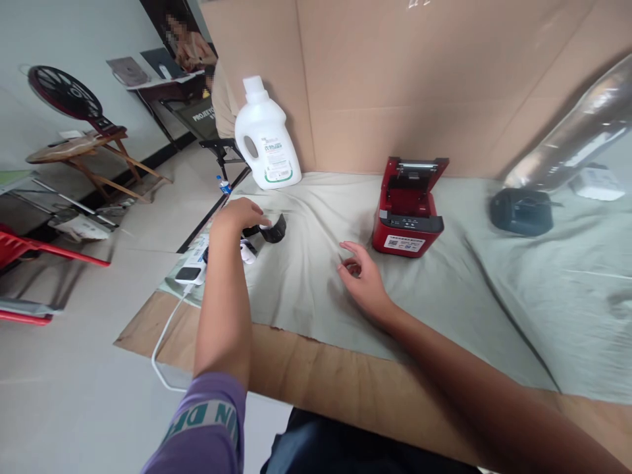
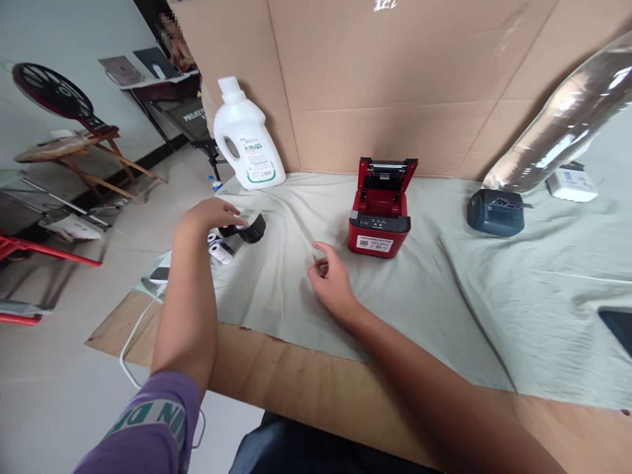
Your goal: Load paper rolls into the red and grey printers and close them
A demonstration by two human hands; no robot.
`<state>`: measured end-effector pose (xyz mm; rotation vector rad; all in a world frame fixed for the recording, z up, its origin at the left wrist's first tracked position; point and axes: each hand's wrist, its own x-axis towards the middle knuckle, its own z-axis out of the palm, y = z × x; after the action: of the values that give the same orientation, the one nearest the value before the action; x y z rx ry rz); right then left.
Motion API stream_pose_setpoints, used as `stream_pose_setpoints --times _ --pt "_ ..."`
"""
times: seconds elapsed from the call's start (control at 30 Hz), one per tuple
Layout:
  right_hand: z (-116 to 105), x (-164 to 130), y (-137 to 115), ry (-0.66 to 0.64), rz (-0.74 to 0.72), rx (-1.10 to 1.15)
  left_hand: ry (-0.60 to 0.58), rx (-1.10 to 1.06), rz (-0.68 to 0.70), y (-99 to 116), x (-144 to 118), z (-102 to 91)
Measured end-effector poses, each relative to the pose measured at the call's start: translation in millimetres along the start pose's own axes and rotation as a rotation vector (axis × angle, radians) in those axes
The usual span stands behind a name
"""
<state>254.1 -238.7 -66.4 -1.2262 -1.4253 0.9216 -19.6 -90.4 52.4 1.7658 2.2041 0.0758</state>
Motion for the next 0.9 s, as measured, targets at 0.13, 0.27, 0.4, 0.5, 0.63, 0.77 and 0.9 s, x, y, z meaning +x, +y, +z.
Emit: stream_pose_setpoints --times 0.13,0.27,0.4,0.5,0.63,0.77,0.9 --pt "1 1 2 -0.003 -0.009 0.01 -0.039 -0.037 -0.026 8 -1 7.7" --pt "2 1 4 -0.004 -0.015 0.013 -0.059 -0.093 -0.02 10 -2 13.6" --pt "2 2 5 0.005 -0.015 0.067 0.005 -0.039 0.053 15 -8 11.3" --pt "-4 9 1 0.02 -0.017 0.138 0.044 -0.051 0.265 27 -29 -0.7" --pt "-31 28 -22 0.032 -0.057 0.181 0.026 -0.302 0.689 56 -79 -15.2" --pt "-75 43 -62 -0.088 -0.122 0.151 -0.087 -0.407 0.997 88 -127 -13.3" --pt "-112 43 -92 -0.386 -0.148 0.067 -0.057 -0.371 1.143 109 -148 -1.2"
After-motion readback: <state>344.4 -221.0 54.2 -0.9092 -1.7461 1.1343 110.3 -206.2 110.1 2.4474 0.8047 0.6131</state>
